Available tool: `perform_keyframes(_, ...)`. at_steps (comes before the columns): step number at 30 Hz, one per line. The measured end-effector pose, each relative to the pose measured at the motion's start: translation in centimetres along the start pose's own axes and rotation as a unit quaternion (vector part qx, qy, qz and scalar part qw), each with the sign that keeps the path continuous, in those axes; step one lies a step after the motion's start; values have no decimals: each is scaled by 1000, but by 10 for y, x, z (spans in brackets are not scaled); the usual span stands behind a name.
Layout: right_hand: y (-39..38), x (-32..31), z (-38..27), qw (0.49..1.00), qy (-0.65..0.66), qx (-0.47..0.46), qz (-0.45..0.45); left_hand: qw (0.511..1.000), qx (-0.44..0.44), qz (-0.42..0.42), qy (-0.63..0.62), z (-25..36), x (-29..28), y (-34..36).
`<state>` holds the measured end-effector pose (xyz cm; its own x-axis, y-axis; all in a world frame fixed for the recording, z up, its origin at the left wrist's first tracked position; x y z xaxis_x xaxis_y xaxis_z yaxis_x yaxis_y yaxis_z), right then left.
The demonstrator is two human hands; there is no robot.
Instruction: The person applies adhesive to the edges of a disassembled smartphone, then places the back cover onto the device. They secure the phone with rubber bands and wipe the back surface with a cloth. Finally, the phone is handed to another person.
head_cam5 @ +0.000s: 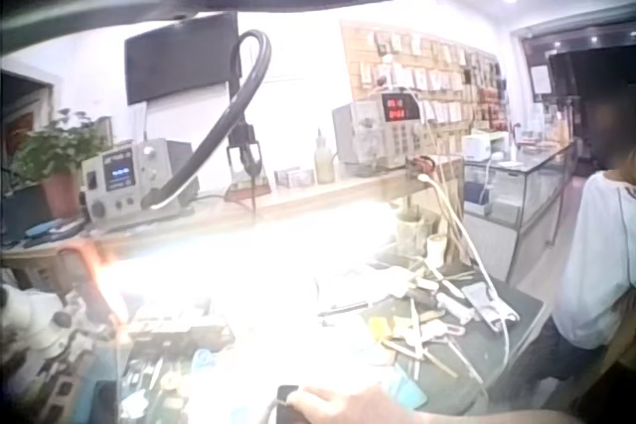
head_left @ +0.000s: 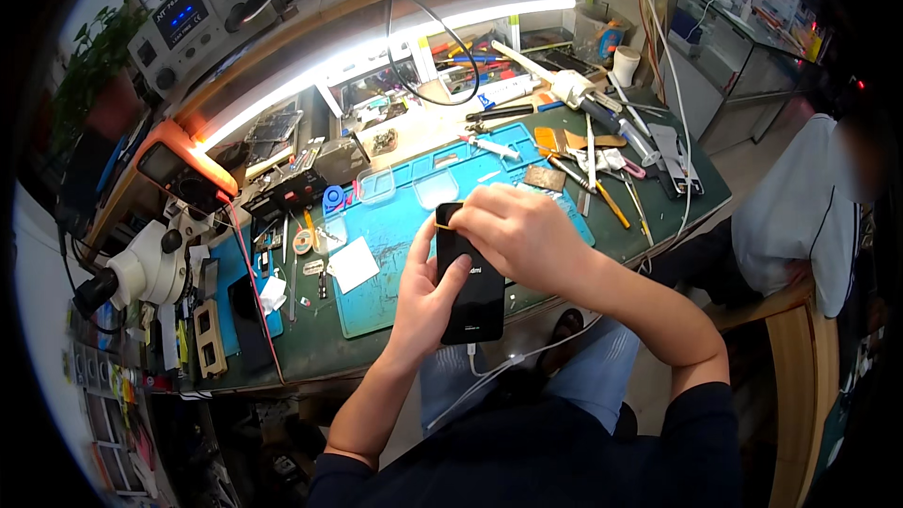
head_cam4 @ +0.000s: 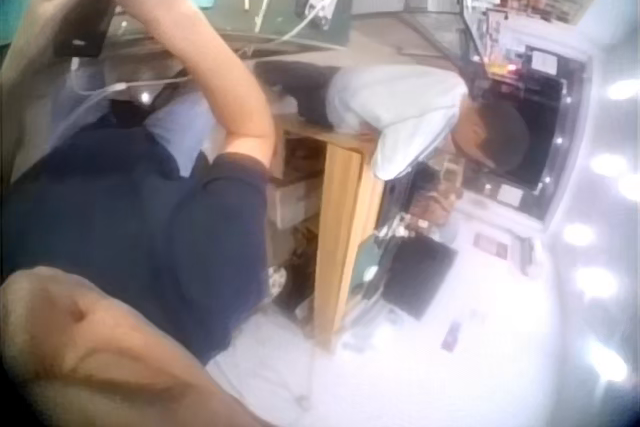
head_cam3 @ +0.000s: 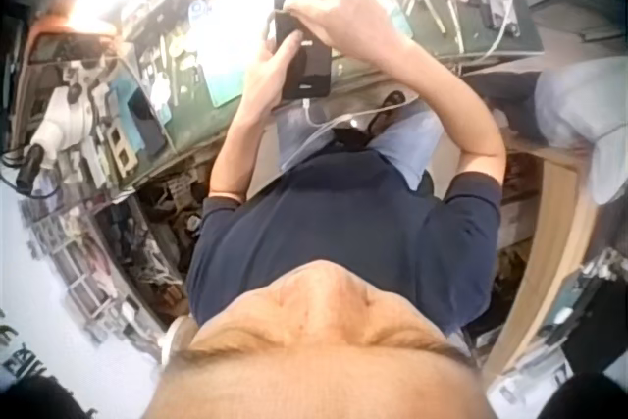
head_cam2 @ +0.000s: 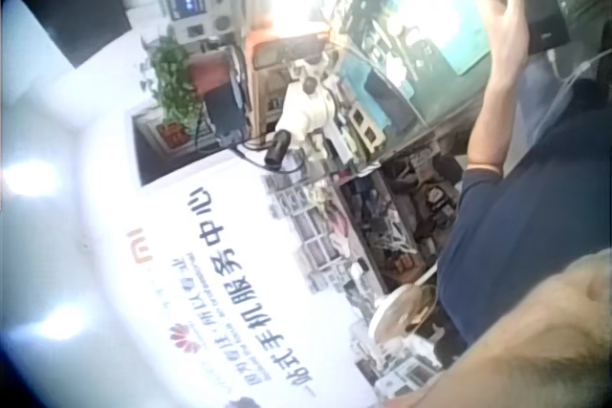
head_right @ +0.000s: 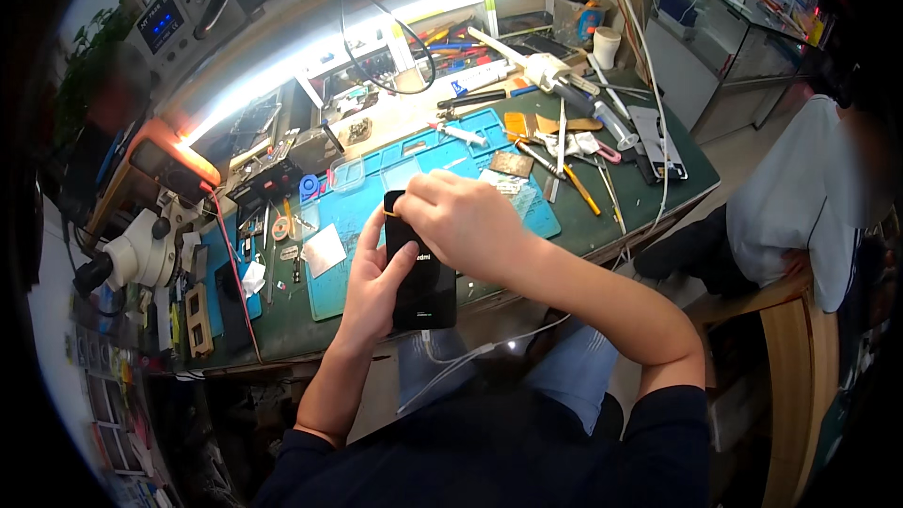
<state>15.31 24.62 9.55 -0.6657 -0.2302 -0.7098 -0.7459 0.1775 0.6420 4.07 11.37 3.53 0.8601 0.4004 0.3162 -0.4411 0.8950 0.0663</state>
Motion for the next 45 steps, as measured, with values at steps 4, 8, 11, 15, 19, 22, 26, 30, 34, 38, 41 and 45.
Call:
perform_keyframes(4,9,4,7,995,13,73,72,999,-29,-26,-17,0,-5,-2)
perform_keyframes(8,9,-3,18,963,122,186,155,998,-21,7,-59,7,-9,-2)
perform_keyframes(11,-3,-8,18,952,123,257,113,997,20,46,-59,13,-13,0)
perform_keyframes(15,-45,10,11,959,185,209,54,987,80,111,-84,30,-19,4)
perform_keyframes(19,-68,29,-36,886,374,264,-76,967,142,172,-120,34,-23,8)
perform_keyframes(22,-66,41,-48,858,401,315,-67,965,148,169,-135,29,-22,5)
perform_keyframes(26,-64,35,-53,870,390,294,-69,946,166,252,-120,32,-33,2)
perform_keyframes(30,-48,-20,-43,920,310,238,10,903,242,316,-161,85,-63,3)
perform_keyframes(34,14,-95,15,894,255,338,149,935,233,243,-116,95,-74,-4)
perform_keyframes(38,48,-87,105,936,58,328,118,958,209,183,-67,83,-68,-3)
perform_keyframes(41,26,-53,163,932,-69,354,27,972,161,168,-29,63,-61,1)
perform_keyframes(45,10,-36,163,947,-172,255,89,984,123,110,-65,37,-55,0)
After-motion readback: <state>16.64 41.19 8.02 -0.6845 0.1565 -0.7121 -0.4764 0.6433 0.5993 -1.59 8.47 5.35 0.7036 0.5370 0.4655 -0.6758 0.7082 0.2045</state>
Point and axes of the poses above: each hand's wrist, its own y-axis towards the middle knuckle, its own x-axis out of the palm, z = x × y, the point moved 2 cm from there along y, towards the middle knuckle, and after that the axes turned 3 degrees about x, right-handed, at the moved point
